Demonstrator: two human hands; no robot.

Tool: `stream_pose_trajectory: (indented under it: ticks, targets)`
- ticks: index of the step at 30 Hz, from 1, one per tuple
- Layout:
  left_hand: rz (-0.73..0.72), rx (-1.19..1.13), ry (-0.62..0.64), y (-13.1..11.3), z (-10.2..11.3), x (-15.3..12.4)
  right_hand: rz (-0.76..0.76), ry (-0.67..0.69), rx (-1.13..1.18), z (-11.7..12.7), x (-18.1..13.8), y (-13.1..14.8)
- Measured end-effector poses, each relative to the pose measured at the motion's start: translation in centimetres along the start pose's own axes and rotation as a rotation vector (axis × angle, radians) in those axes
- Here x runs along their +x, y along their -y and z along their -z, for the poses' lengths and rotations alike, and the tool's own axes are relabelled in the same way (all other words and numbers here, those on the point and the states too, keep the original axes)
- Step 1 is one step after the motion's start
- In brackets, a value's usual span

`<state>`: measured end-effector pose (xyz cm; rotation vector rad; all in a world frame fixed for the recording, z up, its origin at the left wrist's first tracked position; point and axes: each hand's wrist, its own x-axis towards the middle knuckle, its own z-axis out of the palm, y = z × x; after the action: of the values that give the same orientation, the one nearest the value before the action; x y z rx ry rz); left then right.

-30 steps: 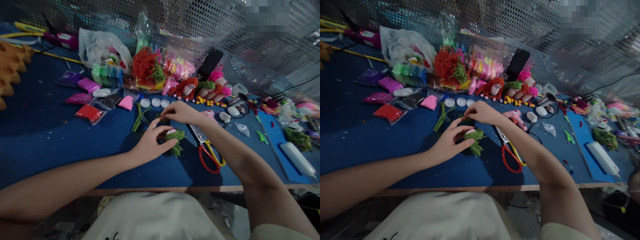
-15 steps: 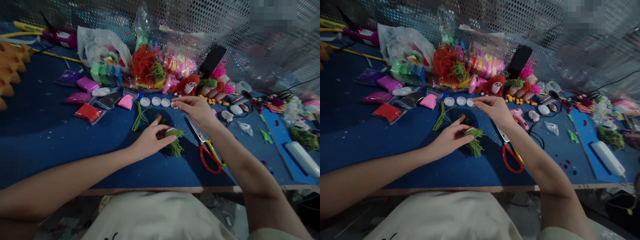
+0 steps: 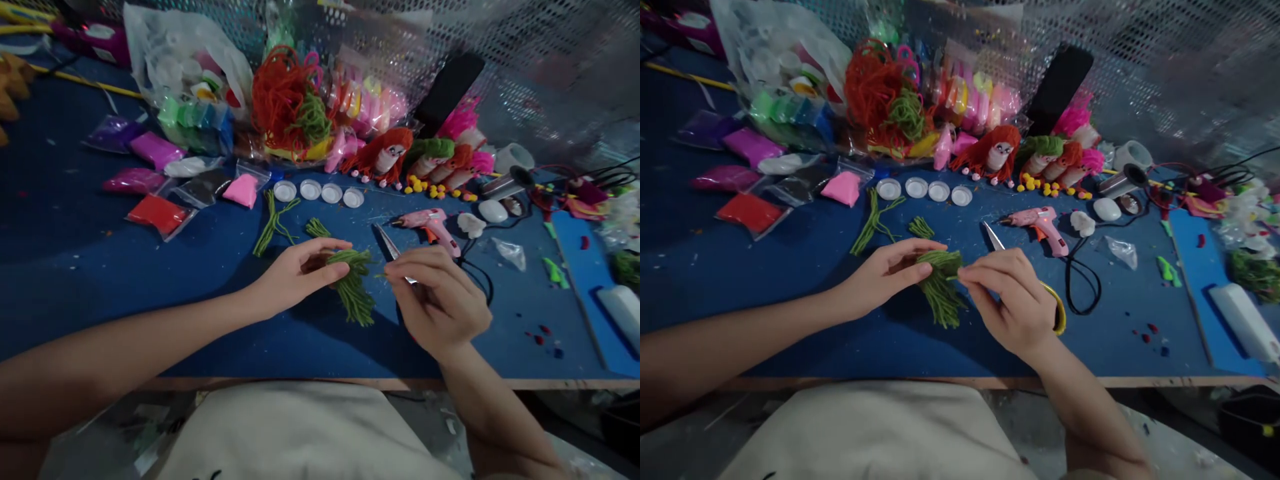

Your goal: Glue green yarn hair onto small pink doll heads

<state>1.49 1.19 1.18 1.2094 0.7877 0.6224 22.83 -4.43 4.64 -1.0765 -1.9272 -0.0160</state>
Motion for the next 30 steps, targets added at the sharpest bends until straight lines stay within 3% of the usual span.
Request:
stream_pose_trajectory:
  ticks: [4,9,30]
  targets:
    - [0.042,-0.067,0.089,-0.29,-0.26,-0.3,0.089,0.05,-0.023,-0.01,-0.25,0.11]
    - [0.04,-0.111,0.15,-0.29,-0.47,-0.37,0.077,0.11,-0.005,-0.05,-0.32,0.15]
    - [-0.025,-0.027,0.146,0.42,-0.23,-0.27,0.147,0.168,-0.093,-0.14,-0.79,-0.1]
